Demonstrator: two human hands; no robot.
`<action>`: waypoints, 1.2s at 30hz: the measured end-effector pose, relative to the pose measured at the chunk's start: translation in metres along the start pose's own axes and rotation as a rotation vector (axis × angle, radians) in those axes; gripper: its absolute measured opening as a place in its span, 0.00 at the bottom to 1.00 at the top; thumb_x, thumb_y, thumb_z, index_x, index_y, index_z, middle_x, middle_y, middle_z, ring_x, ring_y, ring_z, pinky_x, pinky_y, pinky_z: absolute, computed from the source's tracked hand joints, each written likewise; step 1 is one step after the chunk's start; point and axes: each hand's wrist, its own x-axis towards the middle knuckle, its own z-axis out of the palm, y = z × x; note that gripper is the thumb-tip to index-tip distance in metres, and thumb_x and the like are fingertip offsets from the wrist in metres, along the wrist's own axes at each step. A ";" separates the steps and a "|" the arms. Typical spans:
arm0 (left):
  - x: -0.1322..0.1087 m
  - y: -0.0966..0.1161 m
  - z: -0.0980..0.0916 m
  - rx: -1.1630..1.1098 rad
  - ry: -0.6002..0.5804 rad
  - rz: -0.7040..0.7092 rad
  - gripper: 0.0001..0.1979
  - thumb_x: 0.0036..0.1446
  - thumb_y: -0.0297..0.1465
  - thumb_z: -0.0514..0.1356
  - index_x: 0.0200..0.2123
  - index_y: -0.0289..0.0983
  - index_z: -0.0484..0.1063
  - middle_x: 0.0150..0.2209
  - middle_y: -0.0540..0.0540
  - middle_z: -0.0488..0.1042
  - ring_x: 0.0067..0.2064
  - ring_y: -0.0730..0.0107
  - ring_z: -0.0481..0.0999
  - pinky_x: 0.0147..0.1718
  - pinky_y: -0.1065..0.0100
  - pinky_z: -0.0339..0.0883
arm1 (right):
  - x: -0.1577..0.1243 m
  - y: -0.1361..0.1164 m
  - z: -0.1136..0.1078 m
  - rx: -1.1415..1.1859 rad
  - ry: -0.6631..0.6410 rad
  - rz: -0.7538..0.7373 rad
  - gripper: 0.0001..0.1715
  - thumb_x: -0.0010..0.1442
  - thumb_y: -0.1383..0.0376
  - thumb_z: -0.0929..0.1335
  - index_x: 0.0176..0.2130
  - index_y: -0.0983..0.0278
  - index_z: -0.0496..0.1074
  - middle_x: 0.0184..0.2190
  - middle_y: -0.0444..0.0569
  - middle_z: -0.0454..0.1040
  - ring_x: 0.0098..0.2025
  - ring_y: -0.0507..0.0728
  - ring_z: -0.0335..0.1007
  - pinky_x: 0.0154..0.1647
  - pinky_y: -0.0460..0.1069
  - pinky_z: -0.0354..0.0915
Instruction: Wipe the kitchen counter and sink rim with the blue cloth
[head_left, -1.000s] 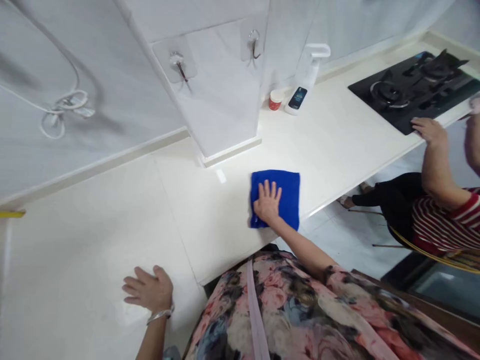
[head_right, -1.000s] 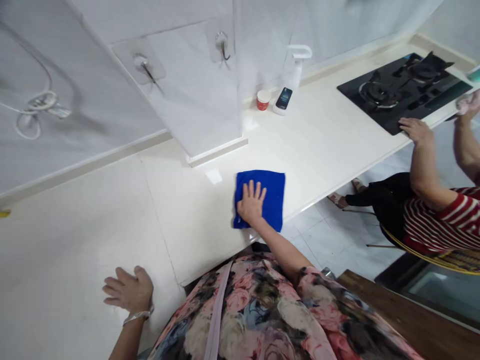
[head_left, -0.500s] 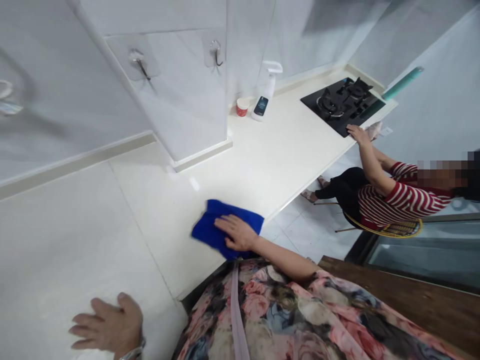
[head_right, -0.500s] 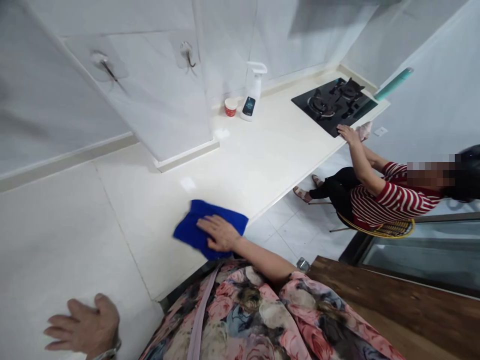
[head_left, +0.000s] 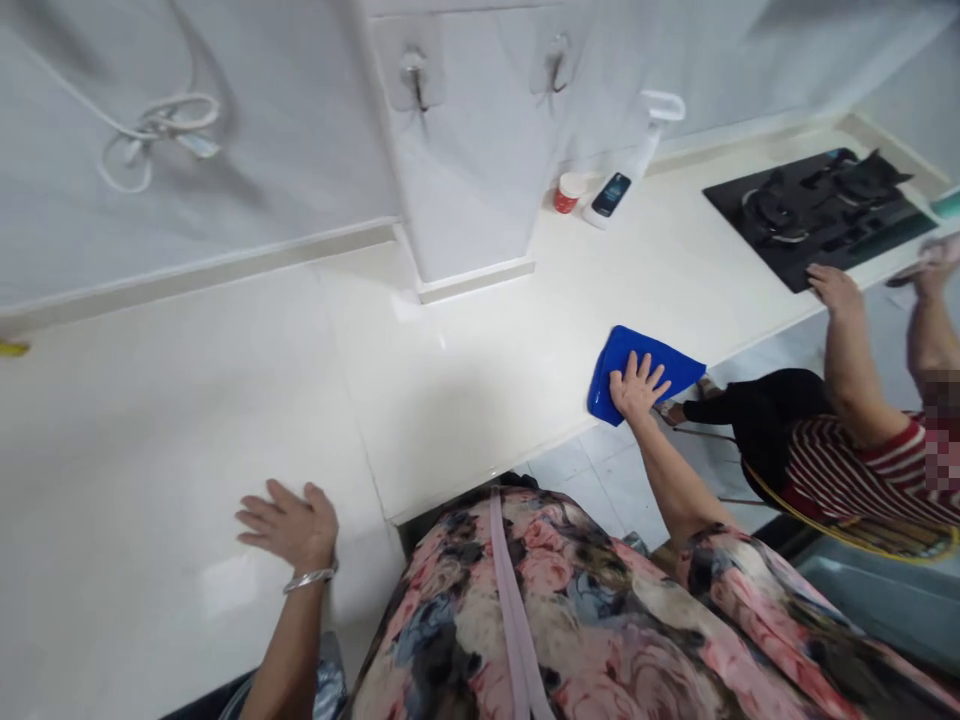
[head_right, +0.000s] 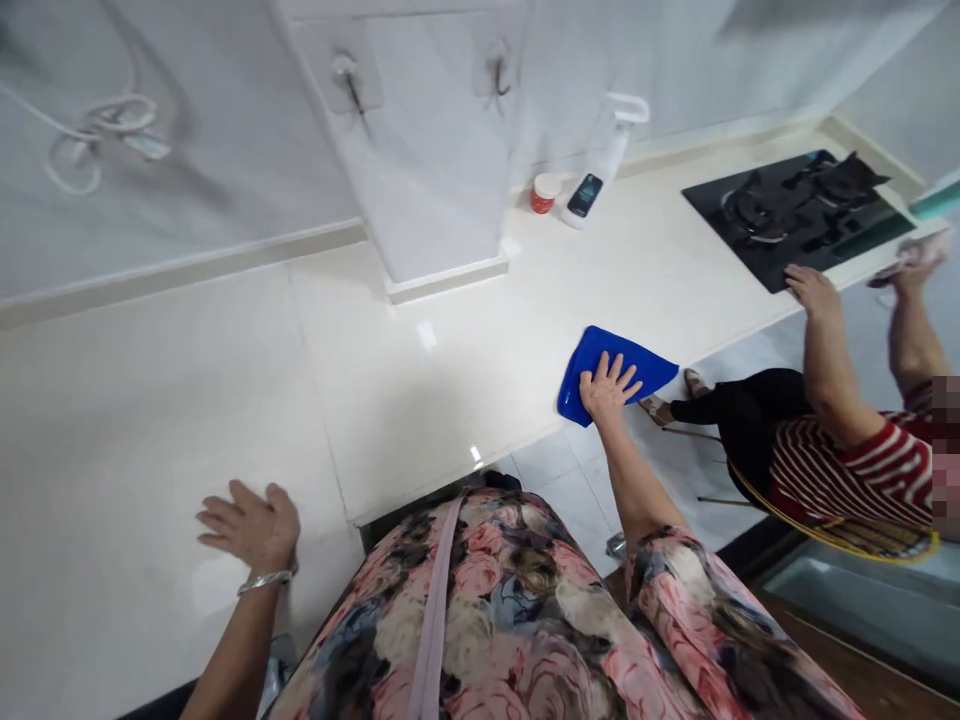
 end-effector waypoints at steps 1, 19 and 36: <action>-0.001 0.002 -0.001 -0.002 0.014 -0.021 0.40 0.69 0.45 0.46 0.73 0.21 0.53 0.75 0.14 0.42 0.76 0.21 0.38 0.66 0.19 0.34 | -0.003 -0.010 0.003 -0.008 -0.004 -0.020 0.39 0.73 0.60 0.58 0.76 0.75 0.49 0.76 0.75 0.43 0.77 0.78 0.32 0.66 0.80 0.43; -0.025 0.062 -0.033 -0.372 -0.056 0.118 0.30 0.74 0.40 0.45 0.71 0.28 0.60 0.75 0.27 0.53 0.79 0.53 0.46 0.75 0.45 0.48 | -0.235 -0.310 0.057 0.218 -0.395 -1.338 0.47 0.62 0.56 0.70 0.74 0.68 0.59 0.78 0.62 0.46 0.79 0.80 0.29 0.75 0.79 0.30; -0.041 0.177 0.026 -0.154 -0.238 0.425 0.31 0.70 0.39 0.55 0.71 0.33 0.64 0.78 0.26 0.38 0.77 0.24 0.30 0.69 0.23 0.41 | -0.170 -0.209 0.031 0.697 -0.285 -1.281 0.20 0.67 0.68 0.63 0.55 0.61 0.75 0.55 0.56 0.80 0.60 0.59 0.75 0.63 0.58 0.73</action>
